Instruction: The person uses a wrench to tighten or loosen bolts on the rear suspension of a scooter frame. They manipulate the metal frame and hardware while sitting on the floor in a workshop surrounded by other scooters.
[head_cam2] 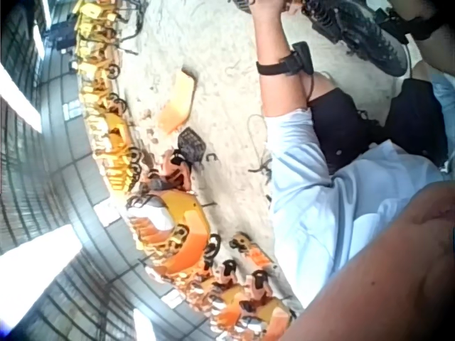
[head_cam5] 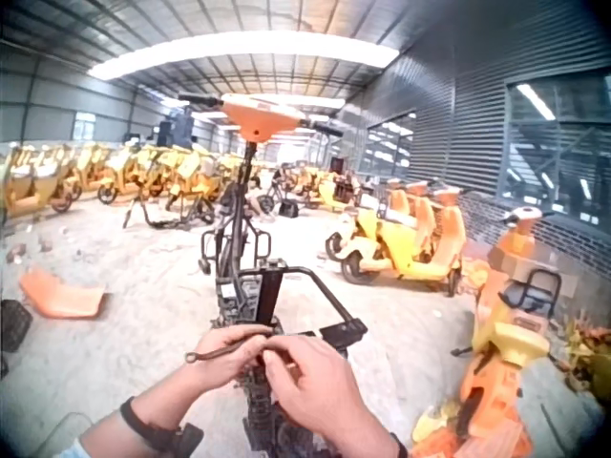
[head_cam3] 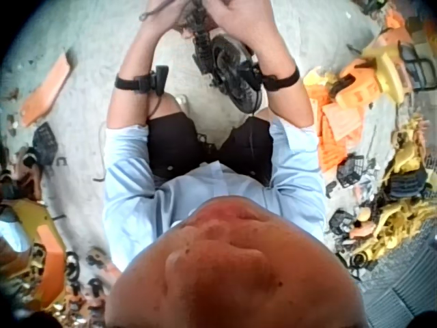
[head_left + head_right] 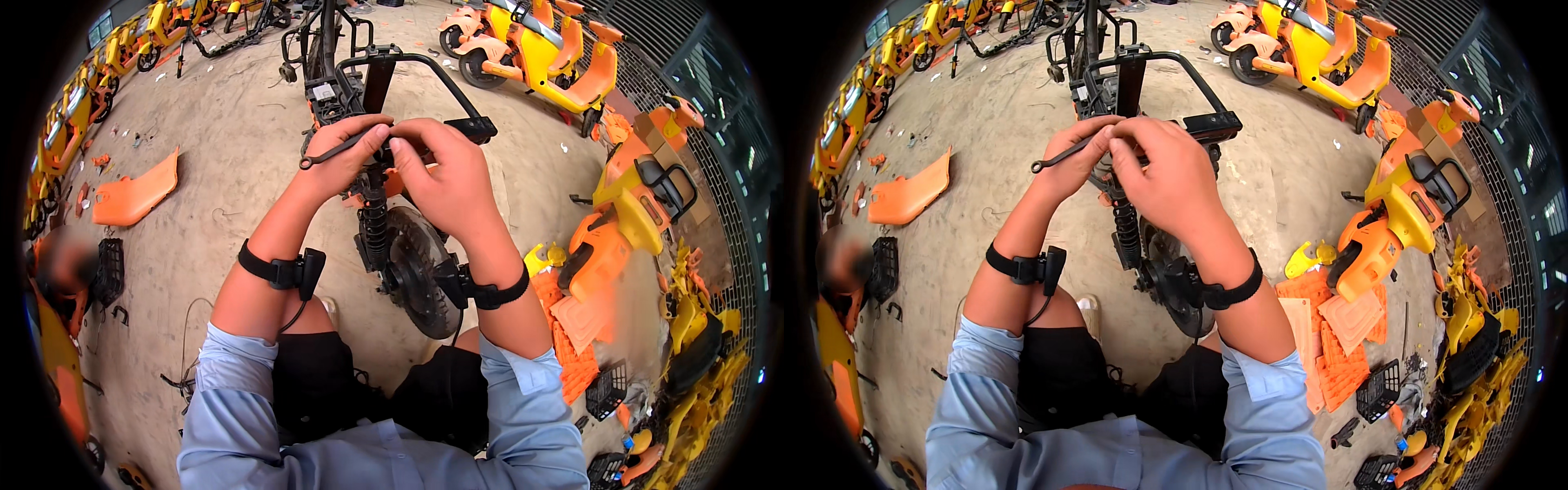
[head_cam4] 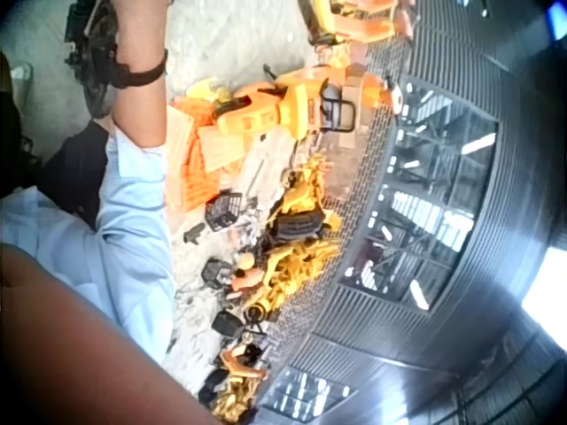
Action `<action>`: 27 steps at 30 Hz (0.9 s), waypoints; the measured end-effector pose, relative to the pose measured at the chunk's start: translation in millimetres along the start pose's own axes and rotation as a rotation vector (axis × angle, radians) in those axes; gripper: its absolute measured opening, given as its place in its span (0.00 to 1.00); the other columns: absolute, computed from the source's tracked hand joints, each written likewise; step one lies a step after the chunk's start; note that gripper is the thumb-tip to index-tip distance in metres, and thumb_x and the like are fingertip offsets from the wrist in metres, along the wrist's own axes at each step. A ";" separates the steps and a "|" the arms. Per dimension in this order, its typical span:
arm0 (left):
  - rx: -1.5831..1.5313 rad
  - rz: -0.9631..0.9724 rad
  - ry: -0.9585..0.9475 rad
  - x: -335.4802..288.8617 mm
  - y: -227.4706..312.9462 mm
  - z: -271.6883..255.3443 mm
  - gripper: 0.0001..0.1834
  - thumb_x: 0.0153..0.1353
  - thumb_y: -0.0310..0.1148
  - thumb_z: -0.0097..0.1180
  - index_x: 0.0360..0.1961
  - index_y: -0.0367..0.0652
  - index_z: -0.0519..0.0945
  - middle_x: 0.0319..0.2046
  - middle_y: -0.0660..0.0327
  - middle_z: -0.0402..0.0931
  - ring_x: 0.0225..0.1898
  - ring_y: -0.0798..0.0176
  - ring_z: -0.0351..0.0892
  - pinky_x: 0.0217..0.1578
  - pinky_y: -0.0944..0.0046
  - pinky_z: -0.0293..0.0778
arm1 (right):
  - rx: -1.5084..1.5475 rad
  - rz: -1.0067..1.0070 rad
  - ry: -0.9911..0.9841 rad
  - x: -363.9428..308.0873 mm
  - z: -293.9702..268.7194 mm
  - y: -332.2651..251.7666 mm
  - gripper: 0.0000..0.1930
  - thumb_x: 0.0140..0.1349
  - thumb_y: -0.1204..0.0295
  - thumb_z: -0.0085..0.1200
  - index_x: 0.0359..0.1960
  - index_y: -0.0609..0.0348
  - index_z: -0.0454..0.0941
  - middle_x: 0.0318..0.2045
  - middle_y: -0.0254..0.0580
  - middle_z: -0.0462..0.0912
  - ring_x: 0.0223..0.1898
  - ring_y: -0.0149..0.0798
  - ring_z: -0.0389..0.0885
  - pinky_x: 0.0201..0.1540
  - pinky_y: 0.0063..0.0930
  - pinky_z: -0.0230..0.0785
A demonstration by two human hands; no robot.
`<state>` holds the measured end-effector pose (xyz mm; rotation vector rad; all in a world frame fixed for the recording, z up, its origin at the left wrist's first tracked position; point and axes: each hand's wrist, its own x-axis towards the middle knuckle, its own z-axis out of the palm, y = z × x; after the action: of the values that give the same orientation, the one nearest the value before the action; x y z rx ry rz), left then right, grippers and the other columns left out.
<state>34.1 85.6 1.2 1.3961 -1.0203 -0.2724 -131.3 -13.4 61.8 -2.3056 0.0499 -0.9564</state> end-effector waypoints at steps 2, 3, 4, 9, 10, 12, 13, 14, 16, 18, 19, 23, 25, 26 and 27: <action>-0.088 -0.054 0.033 2.3 0.1 -1.4 0.19 0.68 0.44 0.64 0.49 0.39 0.84 0.35 0.67 0.81 0.38 0.74 0.75 0.39 0.71 0.72 | -0.129 -0.004 0.043 3.4 -4.2 26.9 0.12 0.63 0.68 0.59 0.46 0.58 0.82 0.39 0.45 0.86 0.46 0.50 0.82 0.50 0.41 0.73; -0.082 -0.085 0.044 3.7 0.3 -3.7 0.19 0.67 0.45 0.65 0.47 0.40 0.83 0.34 0.68 0.80 0.37 0.74 0.75 0.39 0.71 0.72 | -0.179 -0.036 0.038 2.5 -3.3 43.3 0.13 0.63 0.68 0.60 0.48 0.58 0.82 0.42 0.45 0.86 0.49 0.50 0.81 0.53 0.42 0.71; -0.074 -0.118 0.055 5.2 -0.4 -7.9 0.18 0.67 0.45 0.66 0.46 0.40 0.83 0.34 0.68 0.80 0.37 0.74 0.75 0.39 0.71 0.72 | -0.225 -0.068 0.032 3.4 -2.0 46.8 0.15 0.63 0.68 0.60 0.49 0.58 0.82 0.44 0.45 0.86 0.52 0.50 0.80 0.56 0.42 0.69; -0.209 -0.334 0.094 10.1 -7.0 -22.3 0.25 0.62 0.56 0.68 0.39 0.42 0.83 0.24 0.71 0.74 0.25 0.77 0.68 0.24 0.71 0.62 | -0.281 -0.155 -0.056 -1.4 6.2 54.1 0.24 0.62 0.66 0.61 0.60 0.56 0.77 0.55 0.44 0.82 0.62 0.46 0.75 0.66 0.43 0.56; -0.231 -0.337 0.092 11.1 -7.6 -24.5 0.27 0.63 0.59 0.65 0.38 0.42 0.83 0.23 0.72 0.71 0.24 0.77 0.65 0.23 0.71 0.58 | -0.279 -0.169 -0.059 -0.7 6.6 52.6 0.23 0.62 0.66 0.61 0.60 0.57 0.77 0.55 0.44 0.82 0.62 0.46 0.75 0.66 0.42 0.56; -0.302 -0.330 0.103 12.1 -11.9 -26.7 0.27 0.64 0.58 0.65 0.36 0.41 0.82 0.22 0.72 0.71 0.23 0.77 0.64 0.22 0.71 0.58 | -0.268 -0.177 -0.070 -0.6 7.3 52.9 0.22 0.62 0.67 0.61 0.59 0.57 0.78 0.54 0.43 0.82 0.62 0.46 0.75 0.65 0.42 0.56; -0.335 -0.324 0.106 12.8 -11.7 -26.9 0.26 0.64 0.58 0.64 0.35 0.41 0.82 0.22 0.72 0.71 0.22 0.76 0.64 0.22 0.71 0.59 | -0.258 -0.172 -0.075 0.2 6.9 54.1 0.22 0.62 0.67 0.61 0.58 0.57 0.78 0.54 0.43 0.82 0.62 0.46 0.75 0.65 0.42 0.57; -0.296 -0.307 0.168 12.7 -11.6 -24.4 0.26 0.65 0.57 0.64 0.35 0.40 0.83 0.22 0.72 0.71 0.22 0.76 0.65 0.22 0.71 0.60 | -0.248 -0.168 -0.079 0.7 7.0 54.8 0.21 0.62 0.67 0.61 0.58 0.57 0.78 0.54 0.43 0.83 0.61 0.45 0.75 0.65 0.42 0.57; -0.218 -0.272 0.290 11.6 -7.7 -11.6 0.25 0.66 0.54 0.64 0.35 0.38 0.83 0.22 0.71 0.72 0.22 0.76 0.66 0.23 0.70 0.62 | -0.265 -0.178 -0.062 0.4 9.3 54.7 0.20 0.62 0.68 0.61 0.57 0.57 0.79 0.54 0.43 0.83 0.61 0.45 0.76 0.64 0.42 0.59; -0.081 -0.200 0.296 7.7 1.9 -0.1 0.24 0.67 0.52 0.64 0.36 0.37 0.84 0.23 0.69 0.74 0.23 0.76 0.69 0.25 0.70 0.65 | -0.305 -0.187 -0.049 -0.1 11.5 53.7 0.20 0.62 0.69 0.60 0.56 0.58 0.79 0.54 0.43 0.83 0.61 0.46 0.76 0.63 0.43 0.61; -0.014 -0.162 0.299 5.5 7.4 3.5 0.23 0.67 0.50 0.64 0.36 0.36 0.84 0.23 0.69 0.75 0.24 0.76 0.70 0.26 0.70 0.67 | -0.336 -0.192 -0.046 -0.7 12.2 52.2 0.20 0.62 0.69 0.60 0.56 0.59 0.79 0.55 0.44 0.82 0.61 0.46 0.76 0.63 0.43 0.61; -0.013 -0.070 0.288 4.2 3.0 12.4 0.19 0.66 0.45 0.65 0.39 0.37 0.85 0.28 0.64 0.79 0.30 0.74 0.73 0.31 0.68 0.70 | -0.389 -0.213 -0.006 -4.9 21.1 47.7 0.21 0.62 0.70 0.60 0.57 0.63 0.78 0.57 0.49 0.81 0.61 0.50 0.75 0.65 0.46 0.61; 0.006 -0.173 0.321 5.0 -0.6 11.9 0.17 0.65 0.44 0.66 0.40 0.37 0.85 0.30 0.65 0.80 0.32 0.71 0.73 0.33 0.66 0.71 | -0.395 -0.228 0.009 -6.6 25.1 46.8 0.23 0.61 0.70 0.59 0.58 0.65 0.76 0.58 0.52 0.80 0.62 0.53 0.74 0.66 0.47 0.60; 0.020 -0.184 0.340 5.3 -2.5 12.7 0.17 0.65 0.44 0.67 0.40 0.38 0.85 0.29 0.65 0.80 0.31 0.71 0.73 0.34 0.67 0.71 | -0.397 -0.235 0.017 -7.5 26.3 46.8 0.24 0.61 0.70 0.59 0.59 0.65 0.76 0.58 0.53 0.80 0.62 0.54 0.74 0.66 0.48 0.60; 0.035 -0.194 0.360 5.7 -3.8 13.1 0.17 0.64 0.44 0.67 0.40 0.38 0.85 0.29 0.65 0.80 0.31 0.71 0.73 0.34 0.67 0.71 | -0.384 -0.236 0.022 -8.0 26.8 46.8 0.24 0.61 0.71 0.59 0.59 0.66 0.76 0.58 0.54 0.80 0.62 0.54 0.74 0.67 0.48 0.59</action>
<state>29.5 71.9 -1.8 1.5123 -0.5976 -0.1381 -110.6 -34.2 15.8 -2.6977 -0.0335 -1.1738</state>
